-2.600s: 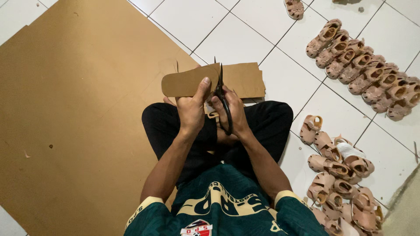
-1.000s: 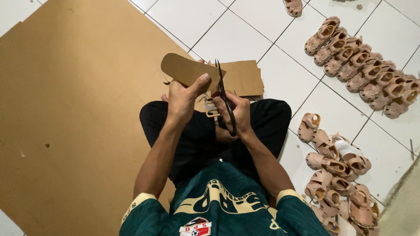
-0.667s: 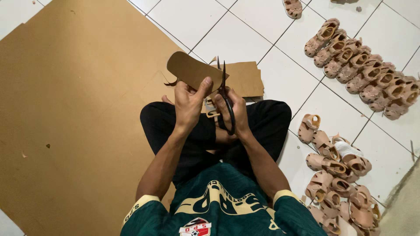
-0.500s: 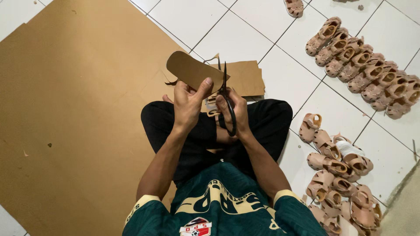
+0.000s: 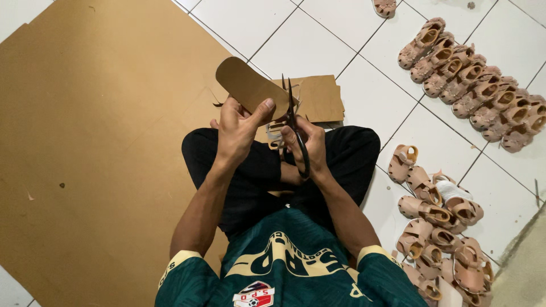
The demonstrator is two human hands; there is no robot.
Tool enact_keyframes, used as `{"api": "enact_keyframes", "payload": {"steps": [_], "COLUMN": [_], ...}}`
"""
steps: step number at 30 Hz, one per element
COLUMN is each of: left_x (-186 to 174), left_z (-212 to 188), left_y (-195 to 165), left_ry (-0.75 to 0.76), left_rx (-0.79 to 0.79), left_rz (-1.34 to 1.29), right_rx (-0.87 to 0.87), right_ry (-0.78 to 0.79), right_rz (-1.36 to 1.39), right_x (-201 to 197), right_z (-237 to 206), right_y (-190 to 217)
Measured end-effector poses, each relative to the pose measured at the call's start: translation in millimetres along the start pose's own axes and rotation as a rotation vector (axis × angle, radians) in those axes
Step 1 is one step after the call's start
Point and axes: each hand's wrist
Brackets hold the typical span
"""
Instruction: The person sits on the workshop floor and cuts shoe insole shapes from cardboard sheets using scissors, tracing around drawn outlines and trimming the edges. They set finished cut pieces aside and pick up new cardboard pieces to cut more insoles one at a time.
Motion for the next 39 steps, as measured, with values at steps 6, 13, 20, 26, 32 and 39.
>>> {"api": "enact_keyframes", "payload": {"steps": [6,13,20,26,32,39], "left_x": [-5.6,-13.0,-14.7,-17.0,-20.2,-22.4], "left_z": [3.4,6.1,9.0,11.1,14.3,20.7], "left_y": [-2.5,-3.8,-11.9,-16.6,-17.4,-20.9], "left_ry": [0.059,0.074,0.120,0.170,0.214,0.239], "left_rx": [0.023,-0.006,0.001,-0.005,0.010,0.007], "left_rz": [0.046,0.093,0.106,0.087,0.089,0.113], "right_rx": [-0.042,-0.029,-0.033,-0.053,-0.067,-0.084], "right_ry": [0.026,0.041,0.042,0.049,0.054,0.064], "right_rz": [-0.042,-0.056,-0.084,-0.108,-0.106,-0.148], "right_x": [-1.3,-2.4,-4.9,-7.7,-10.2,-13.1], "right_z": [1.7,1.7,2.0,0.8,-0.5,2.7], "right_y": [3.6,14.5,15.3,13.9,13.6,16.4]}}
Point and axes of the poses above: each hand's wrist, its own z-axis towards the middle knuckle, its own x-axis out of the palm, y = z × x, and after that the axes turned 7 degrees about -x, right-handed
